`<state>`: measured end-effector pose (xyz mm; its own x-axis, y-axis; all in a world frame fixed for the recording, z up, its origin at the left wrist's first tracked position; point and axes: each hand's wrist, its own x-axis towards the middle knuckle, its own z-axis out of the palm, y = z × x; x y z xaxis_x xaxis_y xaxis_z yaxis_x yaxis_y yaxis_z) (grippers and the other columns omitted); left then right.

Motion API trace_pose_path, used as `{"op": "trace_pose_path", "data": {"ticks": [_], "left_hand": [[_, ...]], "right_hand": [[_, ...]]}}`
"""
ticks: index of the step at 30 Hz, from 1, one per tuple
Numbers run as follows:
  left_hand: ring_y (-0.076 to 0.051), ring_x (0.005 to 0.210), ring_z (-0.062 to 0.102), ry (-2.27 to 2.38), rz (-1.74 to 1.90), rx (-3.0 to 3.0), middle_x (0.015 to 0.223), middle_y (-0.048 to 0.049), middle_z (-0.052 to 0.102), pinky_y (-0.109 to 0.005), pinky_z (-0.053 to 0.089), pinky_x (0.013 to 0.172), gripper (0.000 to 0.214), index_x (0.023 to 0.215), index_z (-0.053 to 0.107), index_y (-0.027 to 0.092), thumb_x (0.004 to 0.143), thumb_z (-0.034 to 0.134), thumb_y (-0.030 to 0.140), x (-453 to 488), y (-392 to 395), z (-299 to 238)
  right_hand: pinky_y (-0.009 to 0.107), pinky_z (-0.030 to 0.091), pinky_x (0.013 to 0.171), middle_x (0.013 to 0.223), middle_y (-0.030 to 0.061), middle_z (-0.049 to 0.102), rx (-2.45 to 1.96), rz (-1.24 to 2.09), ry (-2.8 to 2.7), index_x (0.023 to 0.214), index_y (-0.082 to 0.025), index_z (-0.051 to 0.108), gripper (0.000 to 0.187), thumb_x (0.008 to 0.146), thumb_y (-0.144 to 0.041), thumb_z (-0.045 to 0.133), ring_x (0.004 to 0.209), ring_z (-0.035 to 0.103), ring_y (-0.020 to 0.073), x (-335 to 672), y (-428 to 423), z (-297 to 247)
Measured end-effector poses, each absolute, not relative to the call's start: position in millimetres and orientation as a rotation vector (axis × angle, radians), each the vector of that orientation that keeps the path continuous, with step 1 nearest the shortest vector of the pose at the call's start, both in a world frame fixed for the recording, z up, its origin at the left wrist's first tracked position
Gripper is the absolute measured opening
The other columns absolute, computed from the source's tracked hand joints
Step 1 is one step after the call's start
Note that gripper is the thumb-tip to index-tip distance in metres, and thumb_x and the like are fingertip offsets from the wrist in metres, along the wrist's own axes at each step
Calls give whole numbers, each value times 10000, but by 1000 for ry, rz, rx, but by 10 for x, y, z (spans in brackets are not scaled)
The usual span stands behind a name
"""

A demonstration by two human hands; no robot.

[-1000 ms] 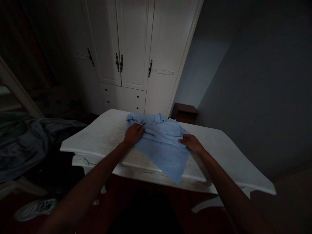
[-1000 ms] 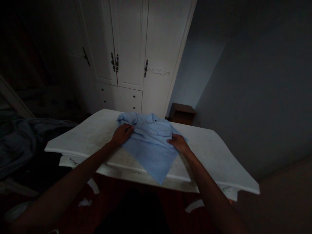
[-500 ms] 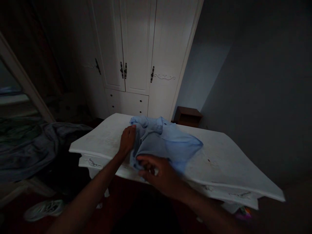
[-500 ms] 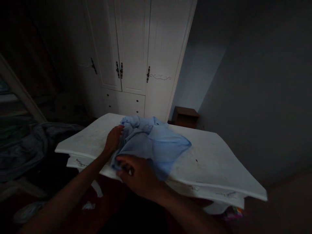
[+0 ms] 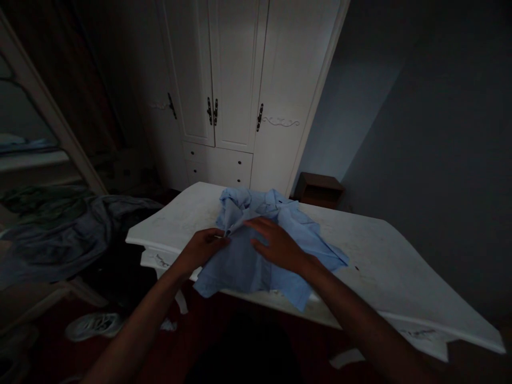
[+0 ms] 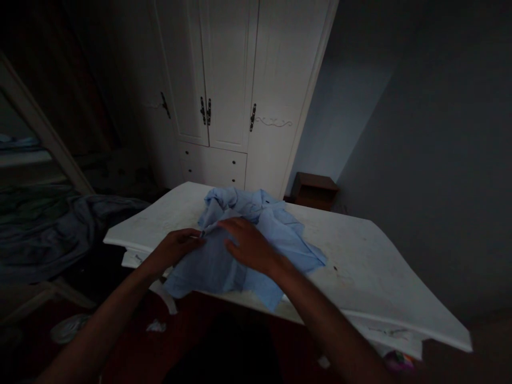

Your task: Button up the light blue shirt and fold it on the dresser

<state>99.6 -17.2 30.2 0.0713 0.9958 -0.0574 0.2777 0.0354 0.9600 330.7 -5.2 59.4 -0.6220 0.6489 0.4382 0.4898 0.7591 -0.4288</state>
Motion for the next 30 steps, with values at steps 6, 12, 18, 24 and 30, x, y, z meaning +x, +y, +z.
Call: {"op": "trace_pose_path", "data": {"ticks": [6, 12, 18, 24, 30], "left_hand": [[-86, 354, 396, 1304, 1113, 1320, 488, 62, 482, -201, 264, 348, 346, 918, 669, 184, 707, 618, 453, 992, -216, 392], [-163, 631, 627, 1488, 1133, 1641, 1029, -87, 668, -280, 485, 504, 558, 1170, 605, 194, 717, 637, 517, 1084, 59, 143], [-196, 731, 638, 1650, 1002, 1947, 1201, -136, 638, -364, 527, 730, 574, 1223, 635, 180, 822, 549, 581, 1136, 189, 45], [-207, 743, 653, 1672, 982, 1971, 1128, -122, 683, -342, 514, 730, 536, 1195, 661, 170, 834, 548, 549, 1166, 272, 34], [-191, 688, 642, 1560, 1099, 1818, 787, -44, 715, -295, 501, 649, 328, 929, 734, 182, 743, 619, 426, 1037, 316, 163]], "right_hand": [[496, 424, 1049, 1303, 126, 630, -1232, 277, -2390, 1321, -180, 577, 513, 810, -169, 611, 1206, 582, 293, 3862, 386, 211], [464, 479, 975, 1151, 73, 717, -1207, 431, -2331, 1115, -210, 702, 352, 809, -169, 533, 1061, 660, 277, 3975, 239, 258], [383, 519, 895, 1053, 47, 741, -1139, 848, -2049, 1051, -199, 720, 301, 828, -273, 532, 972, 683, 242, 4221, 190, 396], [351, 554, 758, 1004, 68, 735, -1195, 1087, -2002, 1154, -196, 678, 358, 879, -378, 537, 848, 692, 221, 4352, -150, 350], [390, 519, 891, 1134, 86, 702, -1194, 1086, -2087, 1200, -229, 662, 374, 910, -429, 535, 1029, 654, 246, 4363, -331, 329]]}}
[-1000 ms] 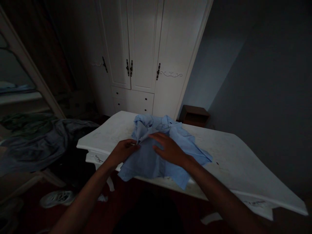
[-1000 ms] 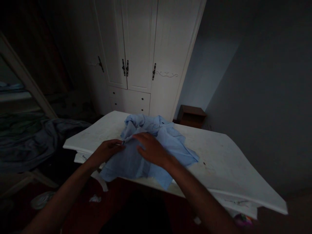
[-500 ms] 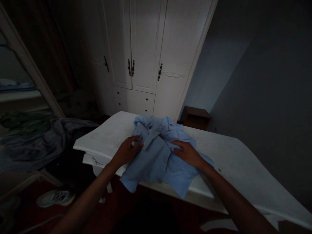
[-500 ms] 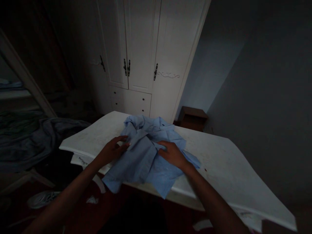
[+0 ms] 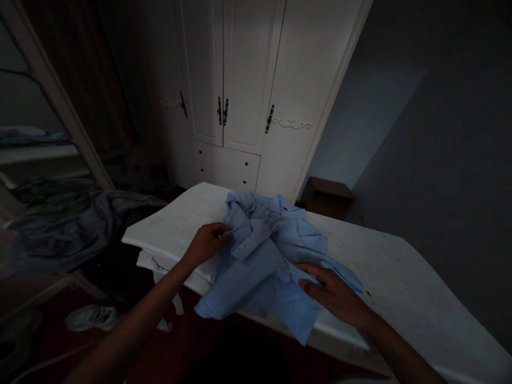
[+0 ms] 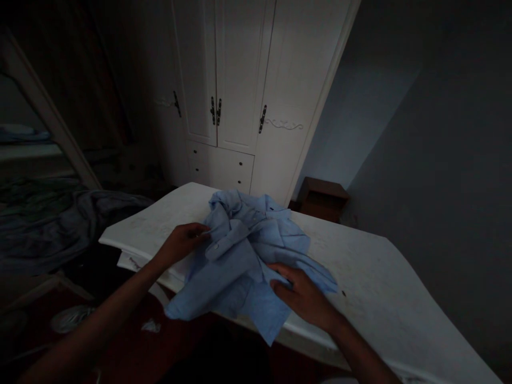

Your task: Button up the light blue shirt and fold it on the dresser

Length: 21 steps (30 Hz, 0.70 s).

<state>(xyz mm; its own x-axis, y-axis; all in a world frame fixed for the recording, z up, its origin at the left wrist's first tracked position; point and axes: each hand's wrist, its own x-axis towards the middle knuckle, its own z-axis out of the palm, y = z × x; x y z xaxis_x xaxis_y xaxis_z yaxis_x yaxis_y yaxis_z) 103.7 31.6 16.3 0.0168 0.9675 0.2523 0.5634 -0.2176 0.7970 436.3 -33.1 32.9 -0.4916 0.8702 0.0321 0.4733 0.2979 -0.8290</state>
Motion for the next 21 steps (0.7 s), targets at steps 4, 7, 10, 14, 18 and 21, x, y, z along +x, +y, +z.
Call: {"op": "trace_pose_path", "data": {"ticks": [4, 7, 10, 14, 18, 21], "left_hand": [[-140, 532, 552, 1700, 1448, 1485, 667, -9, 661, -245, 434, 500, 331, 872, 722, 156, 693, 635, 420, 680, 265, 352], [-129, 507, 504, 1827, 1624, 1383, 637, -1, 625, -239, 407, 471, 353, 891, 724, 147, 689, 627, 419, 431, 203, 465], [-168, 648, 577, 1929, 1599, 1662, 764, -39, 665, -275, 472, 583, 320, 866, 737, 164, 749, 557, 402, 326, 170, 506], [-225, 840, 613, 2045, 1407, 1994, 908, -83, 658, -370, 518, 785, 303, 882, 727, 169, 789, 476, 310, 354, 205, 451], [-306, 1092, 564, 2094, 1304, 2146, 1108, -137, 603, -471, 479, 947, 324, 1003, 693, 160, 824, 483, 331, 553, 214, 382], [-287, 1116, 574, 1867, 1178, 2244, 1158, -124, 617, -448, 463, 993, 400, 1121, 641, 176, 877, 495, 458, 837, 120, 387]], "right_hand": [[337, 543, 694, 936, 82, 731, -1280, 1220, -1834, 1088, -196, 714, 445, 838, -547, 604, 777, 673, 214, 4562, -211, 353], [285, 510, 604, 800, 60, 719, -1340, 1152, -1712, 1001, -182, 741, 482, 789, -603, 641, 669, 640, 182, 4702, -184, 477], [268, 503, 614, 789, 56, 720, -1375, 953, -1769, 961, -187, 756, 475, 790, -613, 635, 685, 641, 180, 4728, -256, 647], [283, 526, 660, 791, 42, 729, -1400, 918, -2005, 1045, -223, 746, 441, 868, -577, 552, 725, 668, 190, 4622, -468, 739], [305, 546, 733, 1047, 70, 742, -1395, 966, -2276, 1192, -269, 696, 430, 914, -535, 503, 919, 686, 229, 4445, -713, 678], [357, 528, 880, 1220, 70, 691, -1326, 982, -2445, 1292, -282, 631, 433, 935, -484, 495, 1055, 653, 244, 4279, -840, 673]]}}
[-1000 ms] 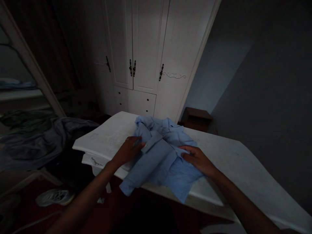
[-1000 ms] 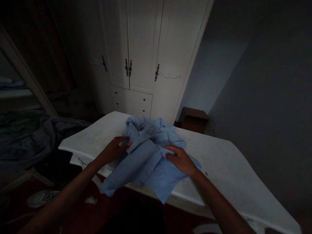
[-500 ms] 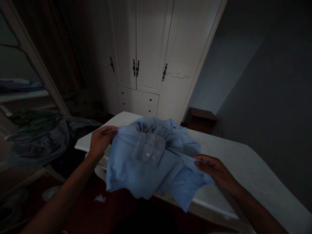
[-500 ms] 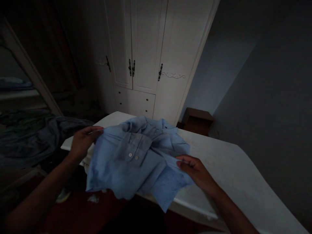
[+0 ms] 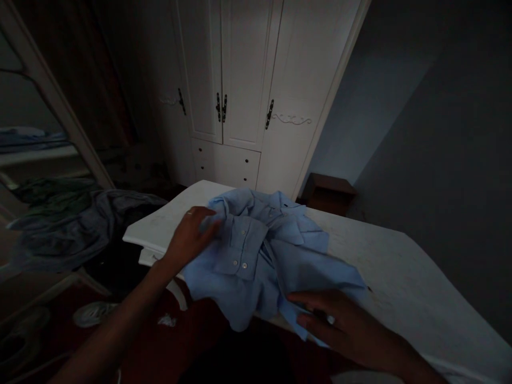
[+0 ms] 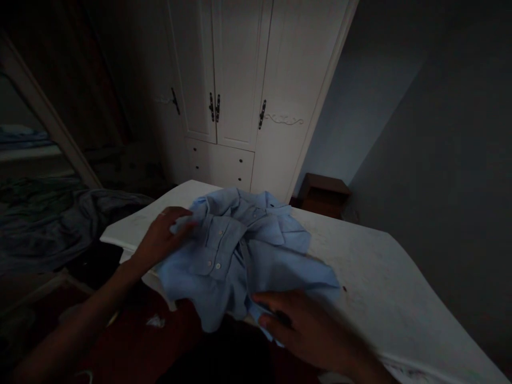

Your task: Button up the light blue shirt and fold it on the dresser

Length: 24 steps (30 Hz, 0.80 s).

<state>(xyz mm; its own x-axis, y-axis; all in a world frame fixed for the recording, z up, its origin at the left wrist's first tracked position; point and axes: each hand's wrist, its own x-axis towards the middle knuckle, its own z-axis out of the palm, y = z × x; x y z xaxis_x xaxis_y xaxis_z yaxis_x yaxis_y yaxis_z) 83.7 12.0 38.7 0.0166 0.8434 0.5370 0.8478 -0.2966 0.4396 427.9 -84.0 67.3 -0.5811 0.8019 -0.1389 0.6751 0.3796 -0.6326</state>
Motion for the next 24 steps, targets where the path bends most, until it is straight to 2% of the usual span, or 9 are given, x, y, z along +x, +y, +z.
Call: {"op": "trace_pose_path", "data": {"ticks": [3, 5, 6, 9, 12, 17, 24], "left_hand": [[-303, 1160, 565, -1781, -944, -2546, 1266, -136, 598, -430, 468, 984, 664, 1324, 522, 176, 796, 616, 568, 1122, -3, 407], [-326, 1177, 553, -1748, -757, -2630, 1303, -144, 583, -437, 468, 968, 779, 1384, 476, 185, 735, 693, 557, 1241, -50, 408], [-324, 1156, 567, -1747, -688, -2651, 1284, -136, 598, -429, 475, 945, 745, 1380, 489, 201, 740, 701, 518, 1272, -56, 402], [-283, 1016, 637, -1791, -606, -2679, 1127, -92, 678, -379, 488, 853, 422, 1241, 625, 250, 829, 609, 341, 1272, -14, 369], [-264, 899, 661, -1804, -636, -2719, 988, -82, 717, -356, 473, 786, 276, 1063, 719, 240, 858, 539, 282, 1209, 76, 321], [-227, 837, 661, -1745, -885, -2889, 950, -64, 728, -325, 468, 776, 222, 961, 732, 217, 839, 573, 310, 1129, 199, 217], [-180, 756, 634, -1815, -1173, -2948, 844, -35, 698, -277, 475, 699, 290, 948, 702, 185, 820, 617, 432, 1058, 295, 47]], "right_hand": [[384, 494, 961, 1245, 65, 681, -1240, 1023, -2562, 1339, -278, 589, 423, 950, -410, 490, 1096, 639, 238, 4115, -919, 739], [391, 476, 989, 1262, 57, 673, -1165, 1062, -2619, 1350, -286, 577, 417, 947, -365, 503, 1121, 629, 237, 4033, -955, 785], [392, 471, 997, 1269, 49, 669, -1128, 1086, -2634, 1353, -297, 572, 417, 943, -345, 514, 1132, 624, 236, 4006, -968, 798], [386, 462, 1004, 1272, 22, 669, -1051, 1163, -2604, 1342, -348, 575, 418, 927, -312, 549, 1140, 620, 233, 3983, -973, 771], [380, 482, 959, 1219, 13, 697, -1041, 1222, -2528, 1310, -375, 603, 402, 916, -302, 567, 1077, 646, 232, 4020, -927, 671], [321, 516, 805, 1104, 19, 739, -1045, 1297, -2401, 1250, -335, 659, 374, 886, -296, 579, 899, 671, 203, 4080, -832, 545], [293, 502, 750, 1015, 12, 742, -1057, 1310, -2353, 1205, -314, 683, 349, 873, -309, 576, 834, 642, 180, 4095, -802, 496]]}}
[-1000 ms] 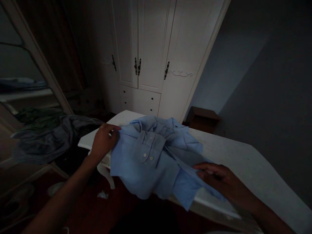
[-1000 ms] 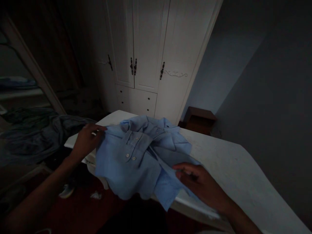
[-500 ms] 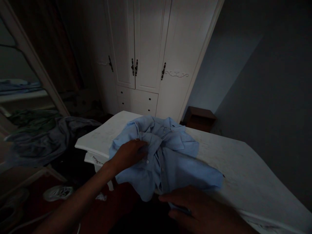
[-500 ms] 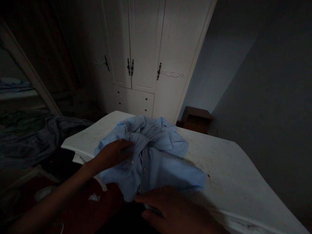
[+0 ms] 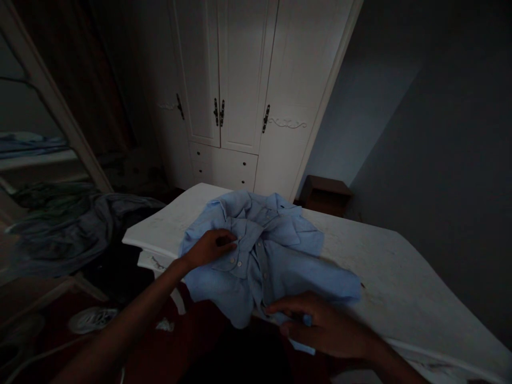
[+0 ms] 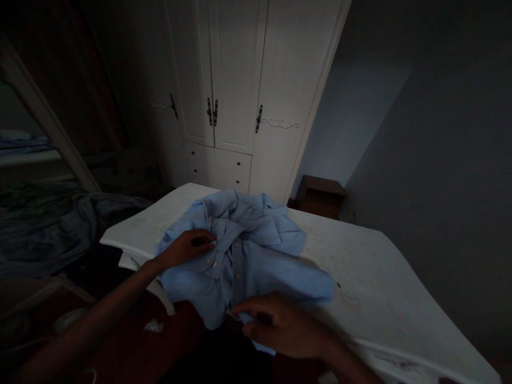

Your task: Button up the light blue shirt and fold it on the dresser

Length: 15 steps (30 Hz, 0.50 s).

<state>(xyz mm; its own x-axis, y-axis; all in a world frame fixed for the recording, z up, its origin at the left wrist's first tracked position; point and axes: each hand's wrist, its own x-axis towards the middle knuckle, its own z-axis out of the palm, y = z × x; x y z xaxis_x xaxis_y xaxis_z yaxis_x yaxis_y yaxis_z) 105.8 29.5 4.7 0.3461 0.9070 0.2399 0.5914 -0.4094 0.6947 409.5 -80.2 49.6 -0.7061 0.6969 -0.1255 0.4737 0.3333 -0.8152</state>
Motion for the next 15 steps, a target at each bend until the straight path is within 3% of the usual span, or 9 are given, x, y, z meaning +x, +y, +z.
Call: {"op": "trace_pose_path", "data": {"ticks": [15], "left_hand": [[-174, 773, 633, 1235, 907, 2056, 835, -30, 705, -269, 470, 709, 308, 878, 735, 199, 839, 603, 474, 993, 341, -77]], "right_hand": [[280, 492, 693, 967, 17, 745, -1047, 1259, -2401, 1192, -310, 692, 341, 872, -315, 574, 767, 622, 171, 4035, -822, 501]]}}
